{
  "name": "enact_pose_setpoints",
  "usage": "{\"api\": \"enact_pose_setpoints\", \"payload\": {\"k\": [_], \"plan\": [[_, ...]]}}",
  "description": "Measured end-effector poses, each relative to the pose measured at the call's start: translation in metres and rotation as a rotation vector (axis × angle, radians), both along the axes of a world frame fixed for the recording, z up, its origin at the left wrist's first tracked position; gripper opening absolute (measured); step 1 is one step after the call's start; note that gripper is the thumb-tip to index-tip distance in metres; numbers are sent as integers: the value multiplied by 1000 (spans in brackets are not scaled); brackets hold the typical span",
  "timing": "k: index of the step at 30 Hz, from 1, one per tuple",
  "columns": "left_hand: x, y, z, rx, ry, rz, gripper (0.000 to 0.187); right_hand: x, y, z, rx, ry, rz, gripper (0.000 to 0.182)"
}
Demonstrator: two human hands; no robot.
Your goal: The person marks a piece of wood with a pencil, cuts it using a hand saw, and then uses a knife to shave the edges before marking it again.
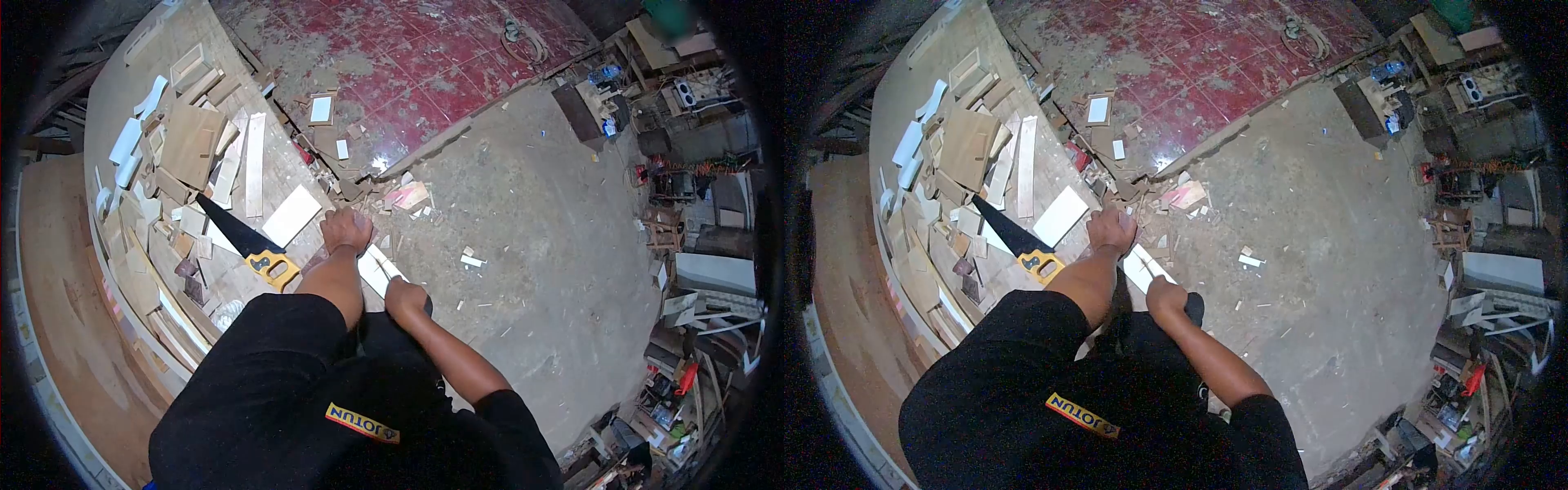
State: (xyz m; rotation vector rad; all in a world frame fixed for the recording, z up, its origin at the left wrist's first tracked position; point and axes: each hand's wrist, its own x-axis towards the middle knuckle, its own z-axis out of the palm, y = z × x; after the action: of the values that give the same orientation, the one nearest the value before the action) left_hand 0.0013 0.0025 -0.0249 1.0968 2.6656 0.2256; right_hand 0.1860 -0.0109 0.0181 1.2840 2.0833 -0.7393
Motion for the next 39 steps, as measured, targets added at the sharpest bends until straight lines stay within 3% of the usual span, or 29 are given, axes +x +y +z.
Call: {"api": "enact_pose_setpoints", "payload": {"k": [4,5,12,17,26,32,34,37,39], "plan": [[-2,3,-1,32,16,6,43,-21,1,-34,39,153,-109,30],[-2,1,-2,25,11,-1,43,-17,-1,-33,58,131,-43,27],[-1,-1,-1,4,-1,-12,42,-2,4,21,-17,-59,74,22],[3,2,18,-80,-83,23,51,-19,3,-35,33,58,62,25],[-1,2,9,-104,-99,8,48,-3,0,27,-50,-91,84,27],[-2,5,17,-123,-90,10,49,-26,0,-19,2,26,-282,26],[-1,3,21,-119,-132,12,50,-18,4,-10,41,50,-12,27],[-2,1,11,-117,-96,0,51,-19,11,38,-42,-92,74,23],[-2,0,10,-118,-89,-5,52,-24,8,40,-80,-187,58,20]]}}
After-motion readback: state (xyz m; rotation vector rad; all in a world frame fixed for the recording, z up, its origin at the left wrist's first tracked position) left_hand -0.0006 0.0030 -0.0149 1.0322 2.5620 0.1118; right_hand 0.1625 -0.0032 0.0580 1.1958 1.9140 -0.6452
